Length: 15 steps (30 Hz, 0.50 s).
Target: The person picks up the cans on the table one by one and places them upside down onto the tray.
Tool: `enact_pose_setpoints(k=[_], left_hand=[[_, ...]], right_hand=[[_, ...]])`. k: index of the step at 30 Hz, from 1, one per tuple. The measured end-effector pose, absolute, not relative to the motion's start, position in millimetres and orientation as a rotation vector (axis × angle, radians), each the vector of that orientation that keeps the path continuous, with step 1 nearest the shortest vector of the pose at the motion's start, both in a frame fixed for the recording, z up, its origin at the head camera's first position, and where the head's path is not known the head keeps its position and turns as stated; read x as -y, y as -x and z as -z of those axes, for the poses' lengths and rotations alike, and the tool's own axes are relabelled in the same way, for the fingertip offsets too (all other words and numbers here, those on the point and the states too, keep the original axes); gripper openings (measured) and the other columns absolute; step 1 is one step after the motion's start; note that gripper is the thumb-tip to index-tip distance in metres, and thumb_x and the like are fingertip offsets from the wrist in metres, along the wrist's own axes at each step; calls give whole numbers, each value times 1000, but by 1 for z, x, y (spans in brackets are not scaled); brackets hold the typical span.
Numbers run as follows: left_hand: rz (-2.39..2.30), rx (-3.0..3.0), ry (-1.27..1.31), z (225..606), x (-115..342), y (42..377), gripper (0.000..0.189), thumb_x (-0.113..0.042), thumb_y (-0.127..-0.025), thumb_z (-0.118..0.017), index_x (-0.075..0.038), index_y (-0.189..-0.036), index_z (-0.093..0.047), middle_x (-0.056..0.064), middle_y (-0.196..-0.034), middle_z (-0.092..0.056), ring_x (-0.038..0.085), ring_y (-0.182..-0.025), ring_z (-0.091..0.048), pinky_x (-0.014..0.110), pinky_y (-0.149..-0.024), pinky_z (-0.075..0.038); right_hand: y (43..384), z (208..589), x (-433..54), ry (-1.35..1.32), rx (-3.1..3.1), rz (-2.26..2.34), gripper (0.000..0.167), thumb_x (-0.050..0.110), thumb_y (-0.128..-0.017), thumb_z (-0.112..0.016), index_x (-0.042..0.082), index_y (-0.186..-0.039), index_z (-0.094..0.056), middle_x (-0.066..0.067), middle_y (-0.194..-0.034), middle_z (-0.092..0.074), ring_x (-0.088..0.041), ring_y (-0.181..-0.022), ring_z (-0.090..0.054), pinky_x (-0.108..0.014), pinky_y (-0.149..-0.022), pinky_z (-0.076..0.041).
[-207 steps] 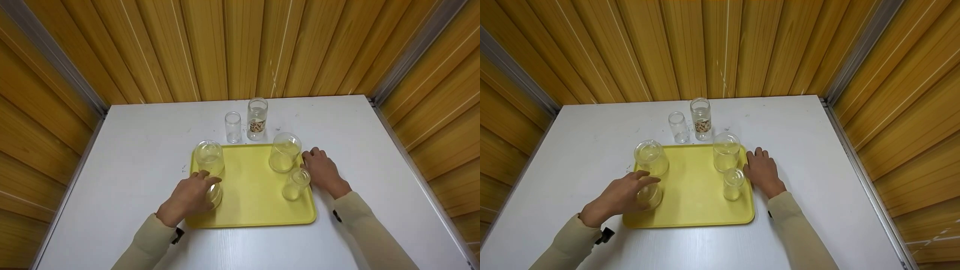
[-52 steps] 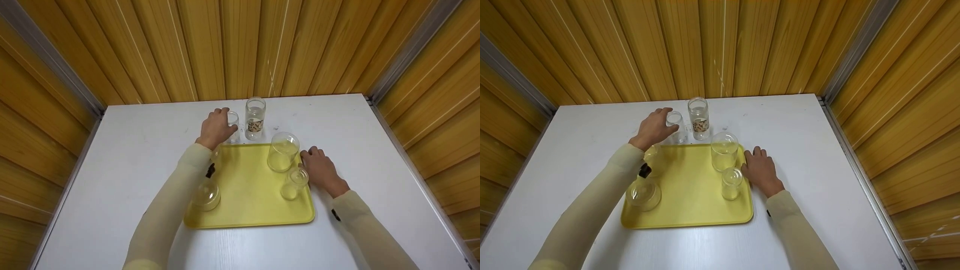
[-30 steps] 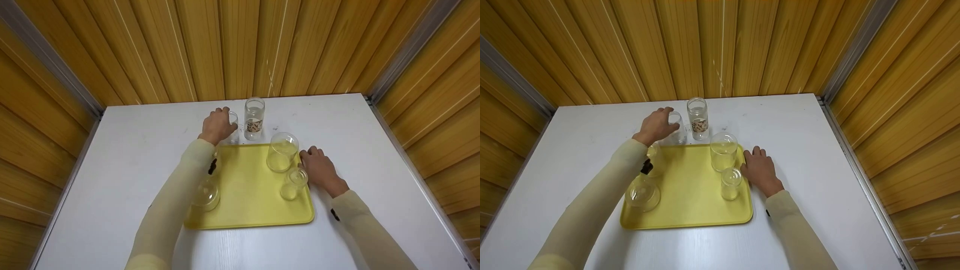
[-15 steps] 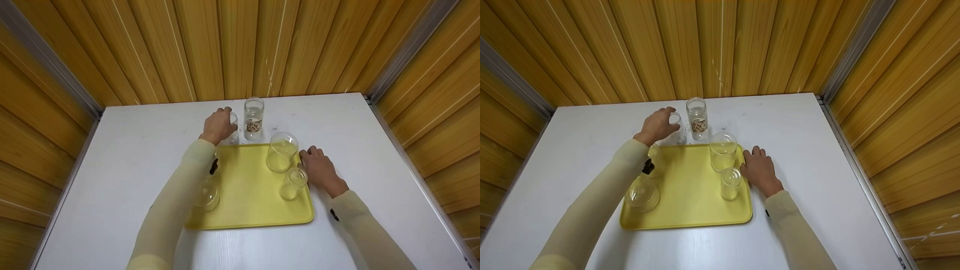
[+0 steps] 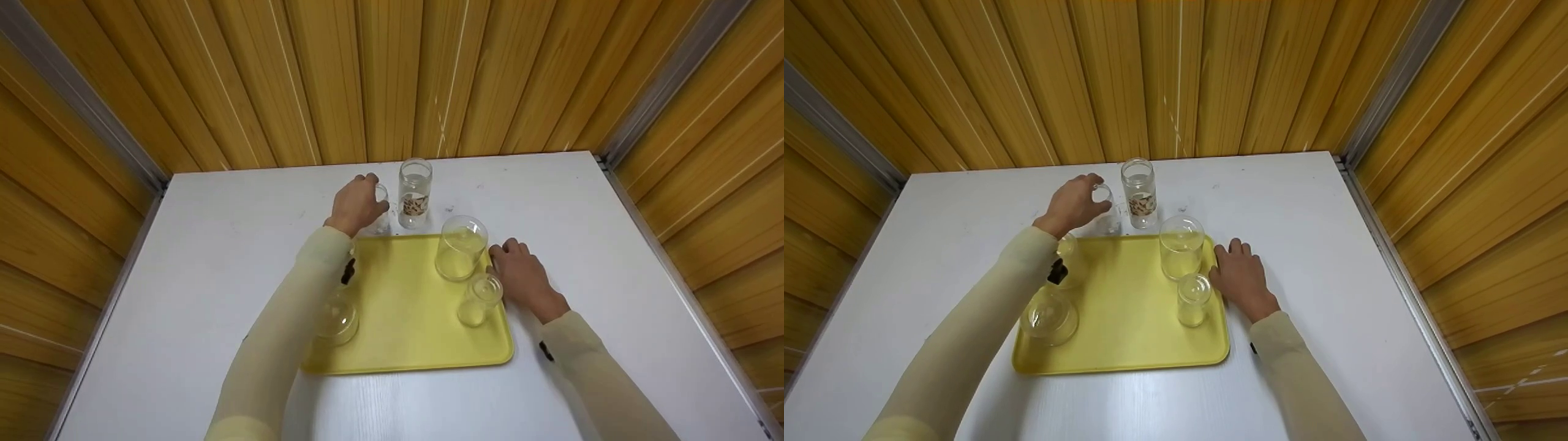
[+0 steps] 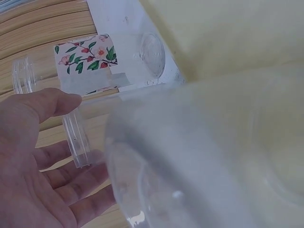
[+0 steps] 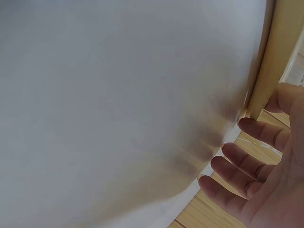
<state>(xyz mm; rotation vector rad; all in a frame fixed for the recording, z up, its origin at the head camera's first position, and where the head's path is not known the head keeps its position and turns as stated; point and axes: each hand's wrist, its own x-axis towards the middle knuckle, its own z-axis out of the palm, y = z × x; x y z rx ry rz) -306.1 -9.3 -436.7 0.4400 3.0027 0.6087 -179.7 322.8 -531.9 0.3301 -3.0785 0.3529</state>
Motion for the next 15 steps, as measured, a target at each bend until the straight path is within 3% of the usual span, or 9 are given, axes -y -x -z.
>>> enact_pose_setpoints(k=[15], left_hand=[[-636, -3016, -455, 427, 12, 301, 55, -26, -95, -77, 2, -140, -62, 20, -130, -66, 32, -111, -68, 45, -96, -56]], right_hand=[[178, 533, -324, -352, 3047, -349, 27, 20, -105, -63, -1, -121, -65, -21, -110, -52, -39, -94, -52, -56, -70, -52]])
